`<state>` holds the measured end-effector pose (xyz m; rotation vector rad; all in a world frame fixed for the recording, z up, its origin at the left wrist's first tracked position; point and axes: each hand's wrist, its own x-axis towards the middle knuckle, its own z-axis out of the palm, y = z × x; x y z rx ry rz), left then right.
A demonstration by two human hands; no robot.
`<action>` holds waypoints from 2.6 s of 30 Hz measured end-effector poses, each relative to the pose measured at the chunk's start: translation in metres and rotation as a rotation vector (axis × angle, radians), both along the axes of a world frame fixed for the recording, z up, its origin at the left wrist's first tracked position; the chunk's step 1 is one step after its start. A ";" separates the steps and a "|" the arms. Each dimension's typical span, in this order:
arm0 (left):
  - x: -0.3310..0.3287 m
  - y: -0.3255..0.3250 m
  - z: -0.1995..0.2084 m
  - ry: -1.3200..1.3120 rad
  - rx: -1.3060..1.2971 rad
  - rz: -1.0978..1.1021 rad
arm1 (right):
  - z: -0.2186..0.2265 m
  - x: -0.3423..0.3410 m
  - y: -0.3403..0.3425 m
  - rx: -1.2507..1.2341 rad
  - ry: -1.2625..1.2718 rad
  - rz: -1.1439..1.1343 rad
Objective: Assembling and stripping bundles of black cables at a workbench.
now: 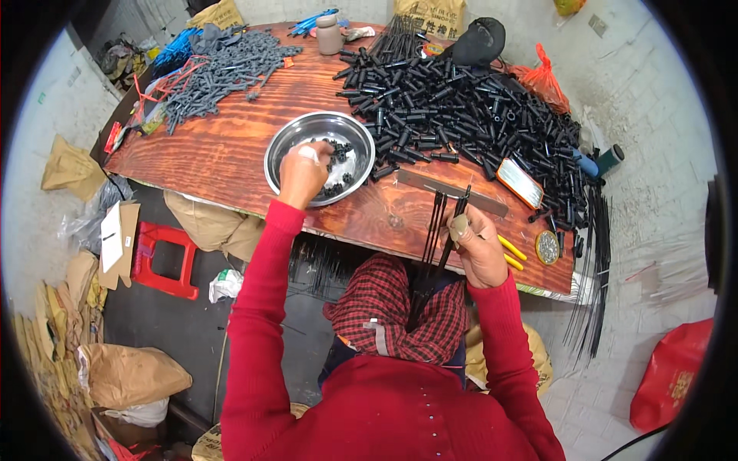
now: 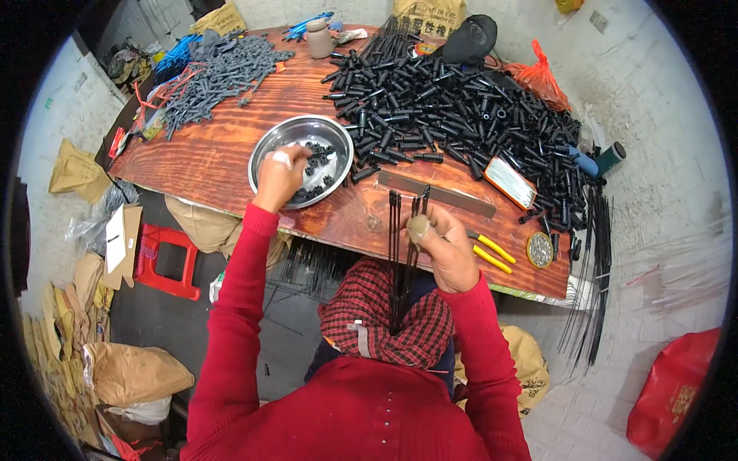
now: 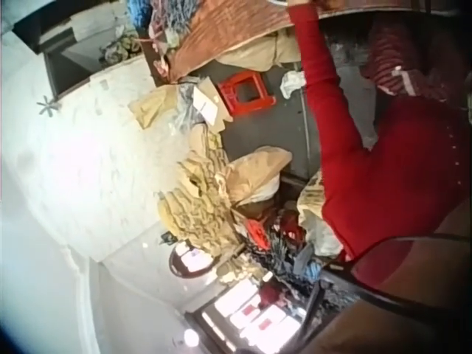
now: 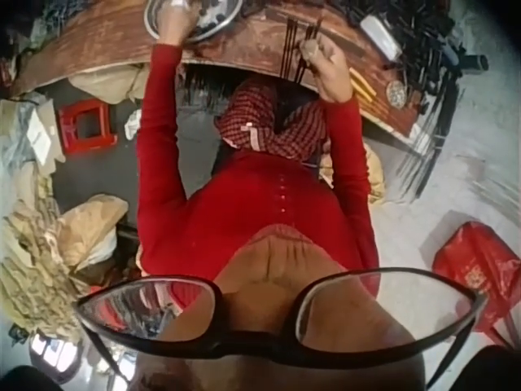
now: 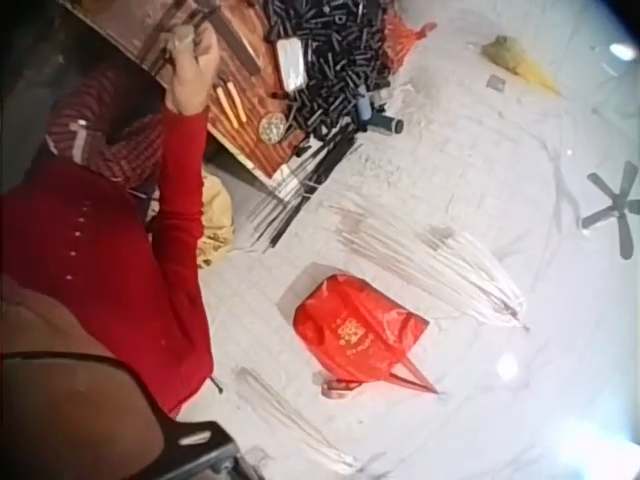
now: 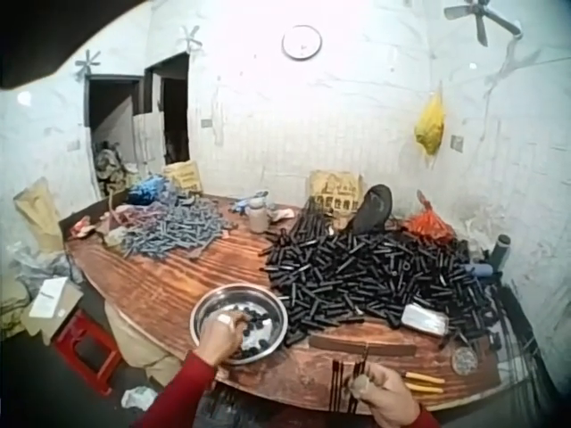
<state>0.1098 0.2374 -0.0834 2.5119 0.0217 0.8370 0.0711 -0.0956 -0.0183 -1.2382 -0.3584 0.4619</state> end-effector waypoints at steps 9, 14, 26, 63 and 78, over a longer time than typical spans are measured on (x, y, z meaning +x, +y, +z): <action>0.013 0.006 -0.026 0.223 0.110 0.025 | -0.002 0.003 -0.008 0.023 0.032 -0.026; 0.011 0.014 -0.026 0.322 -0.545 -0.182 | 0.004 0.003 0.002 0.060 0.029 -0.030; -0.024 -0.069 0.085 0.622 -1.424 -0.757 | 0.011 -0.013 0.001 0.050 0.021 0.096; -0.071 -0.148 0.155 0.720 -1.218 -0.839 | 0.017 -0.032 -0.015 0.160 -0.083 0.112; -0.068 -0.144 0.141 0.684 -1.400 -0.879 | 0.014 -0.029 -0.012 0.146 -0.076 0.141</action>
